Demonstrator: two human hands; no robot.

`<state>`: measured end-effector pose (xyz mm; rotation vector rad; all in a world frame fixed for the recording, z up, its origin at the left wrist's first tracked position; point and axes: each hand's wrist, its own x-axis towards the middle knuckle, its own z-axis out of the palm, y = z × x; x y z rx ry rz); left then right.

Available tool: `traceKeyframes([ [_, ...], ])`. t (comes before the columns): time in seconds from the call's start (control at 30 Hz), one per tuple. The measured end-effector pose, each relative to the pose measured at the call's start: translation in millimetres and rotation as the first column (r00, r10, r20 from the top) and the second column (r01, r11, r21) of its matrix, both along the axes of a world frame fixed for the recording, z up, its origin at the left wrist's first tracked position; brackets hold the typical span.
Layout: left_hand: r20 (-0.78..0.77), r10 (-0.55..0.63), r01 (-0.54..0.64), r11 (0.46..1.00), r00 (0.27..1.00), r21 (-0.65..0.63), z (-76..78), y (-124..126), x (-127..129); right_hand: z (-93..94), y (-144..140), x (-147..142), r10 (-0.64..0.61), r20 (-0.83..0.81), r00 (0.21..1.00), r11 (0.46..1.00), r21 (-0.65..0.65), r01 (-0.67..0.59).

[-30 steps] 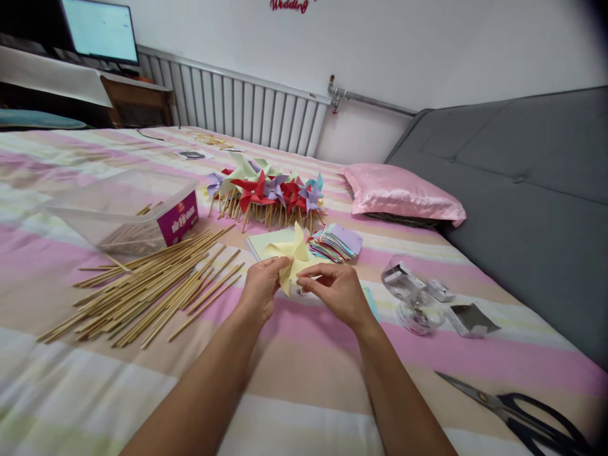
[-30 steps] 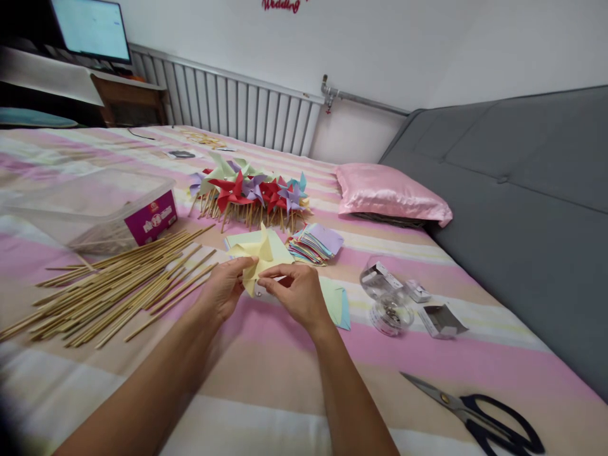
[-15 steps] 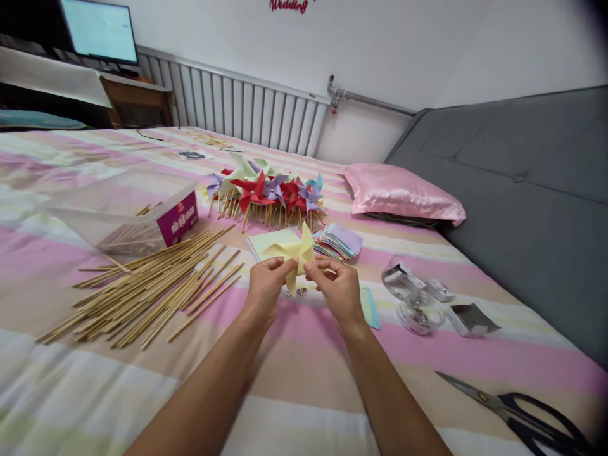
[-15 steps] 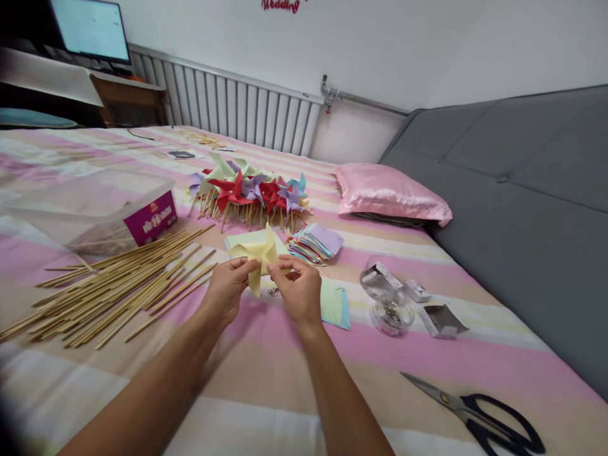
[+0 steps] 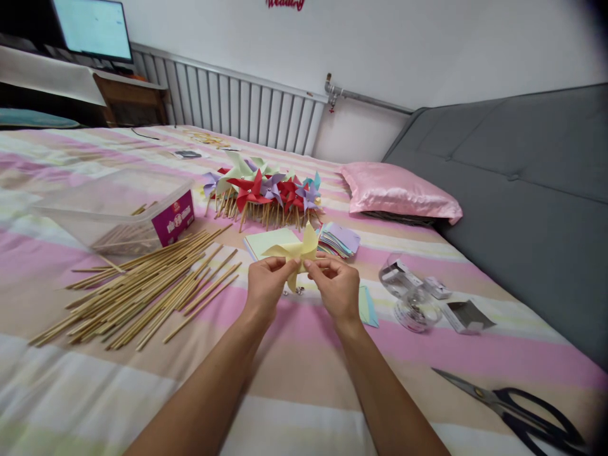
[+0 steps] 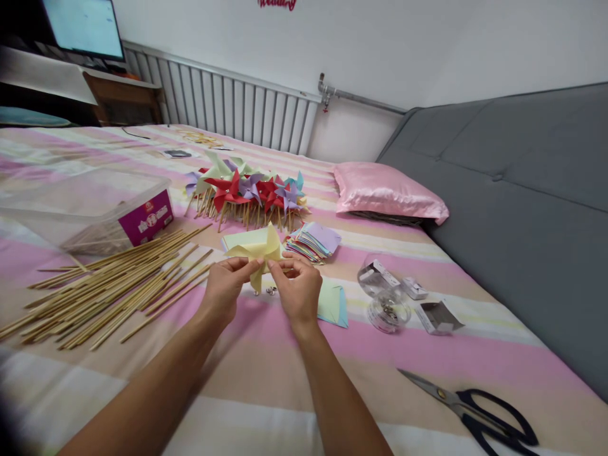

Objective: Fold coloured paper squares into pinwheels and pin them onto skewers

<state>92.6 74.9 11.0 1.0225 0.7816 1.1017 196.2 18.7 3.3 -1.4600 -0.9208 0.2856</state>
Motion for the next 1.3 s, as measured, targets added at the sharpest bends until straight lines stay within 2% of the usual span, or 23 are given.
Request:
traceKeyframes([
  [0.33, -0.041, 0.028, -0.026, 0.999, 0.999, 0.041, -3.1, 2, 3, -1.0, 1, 2, 0.075, -0.059, 0.995, 0.997, -0.007, -0.076],
  [0.57, -0.080, 0.147, -0.146, 0.989, 0.986, 0.009, -3.6, 11, -2, 7.7, -6, 16, 0.059, -0.022, 0.998, 0.993, -0.103, -0.061],
  [0.67, -0.095, 0.206, -0.206, 0.979, 0.974, 0.013, -7.8, 19, -3, 4.6, -6, 25, 0.076, 0.091, 0.993, 0.962, -0.268, -0.049],
  [0.77, -0.115, 0.247, -0.247, 0.969, 0.962, 0.019, -14.1, 19, -8, -7.9, -1, 26, 0.206, 0.259, 0.943, 0.881, -0.470, -0.064],
  [0.97, -0.143, 0.327, -0.330, 0.944, 0.934, 0.007, -18.1, -4, -34, -30.3, 3, 14, 0.330, 0.355, 0.874, 0.825, -0.559, -0.084],
  [1.13, -0.151, 0.368, -0.382, 0.921, 0.918, -0.079, -14.6, -33, -55, -31.2, 1, 10, 0.427, 0.351, 0.834, 0.795, -0.585, -0.160],
  [1.3, -0.118, 0.406, -0.421, 0.890, 0.906, -0.174, -20.7, -51, -65, -30.3, -1, 7, 0.444, 0.330, 0.833, 0.797, -0.571, -0.198],
])
